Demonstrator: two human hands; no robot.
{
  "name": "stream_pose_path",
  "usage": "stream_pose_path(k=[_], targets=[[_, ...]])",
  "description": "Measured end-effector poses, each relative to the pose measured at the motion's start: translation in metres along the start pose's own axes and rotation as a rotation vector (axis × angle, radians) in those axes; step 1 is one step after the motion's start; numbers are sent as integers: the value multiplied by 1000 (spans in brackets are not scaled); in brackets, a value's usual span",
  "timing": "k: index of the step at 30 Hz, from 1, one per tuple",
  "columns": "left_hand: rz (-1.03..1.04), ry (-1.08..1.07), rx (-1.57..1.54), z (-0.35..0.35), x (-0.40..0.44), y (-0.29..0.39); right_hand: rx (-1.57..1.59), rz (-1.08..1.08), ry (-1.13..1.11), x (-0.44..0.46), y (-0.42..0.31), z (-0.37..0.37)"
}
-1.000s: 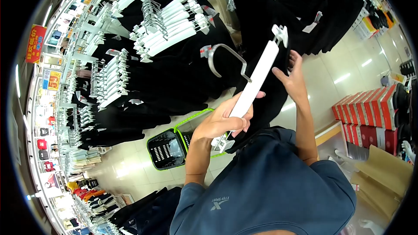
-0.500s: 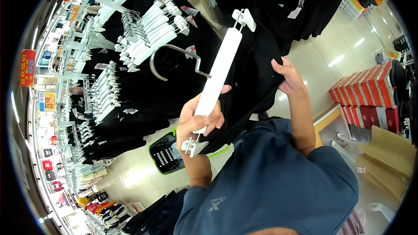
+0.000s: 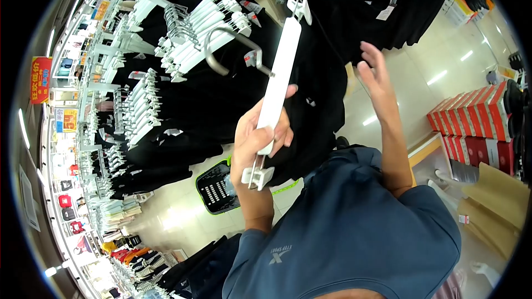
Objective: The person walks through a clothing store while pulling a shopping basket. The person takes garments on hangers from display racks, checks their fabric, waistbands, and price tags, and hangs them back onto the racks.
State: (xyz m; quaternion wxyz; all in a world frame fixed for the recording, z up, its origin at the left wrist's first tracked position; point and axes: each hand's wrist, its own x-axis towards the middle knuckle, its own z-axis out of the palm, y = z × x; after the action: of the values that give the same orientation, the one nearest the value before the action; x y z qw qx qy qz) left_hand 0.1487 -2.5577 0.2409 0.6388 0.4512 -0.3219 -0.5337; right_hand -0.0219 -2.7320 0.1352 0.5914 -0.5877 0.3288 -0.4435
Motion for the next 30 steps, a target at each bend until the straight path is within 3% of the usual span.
stream_pose_path(k=[4,8,11,14,17,19,22,24,26,28,30], targets=[[-34,19,181,15,6,5,-432,-509,-112,-1,-44,-11],[-108,-169,383,22,7,19,-744,-958,-182,14,-100,4],[-102,-308,404,29,7,26,-914,-1096,-397,34,-106,5],[-98,-289,453,26,8,28,-865,-1334,-502,57,-107,8],[122,-66,428,20,3,13,-959,-1202,-629,69,-110,7],[337,156,284,-8,14,-19,-916,-1232,-590,78,-119,13],[434,633,145,-44,9,-60,-962,-1161,-518,102,-126,10],[355,941,-9,-60,5,-104,-1056,-1168,-446,105,-157,18],[283,831,4,-71,-18,-154,-974,-1095,-352,120,-160,22],[170,926,259,-62,-38,-206,-947,-990,-353,123,-175,32],[-120,761,151,-62,-47,-261,-977,-934,-393,122,-183,42]])
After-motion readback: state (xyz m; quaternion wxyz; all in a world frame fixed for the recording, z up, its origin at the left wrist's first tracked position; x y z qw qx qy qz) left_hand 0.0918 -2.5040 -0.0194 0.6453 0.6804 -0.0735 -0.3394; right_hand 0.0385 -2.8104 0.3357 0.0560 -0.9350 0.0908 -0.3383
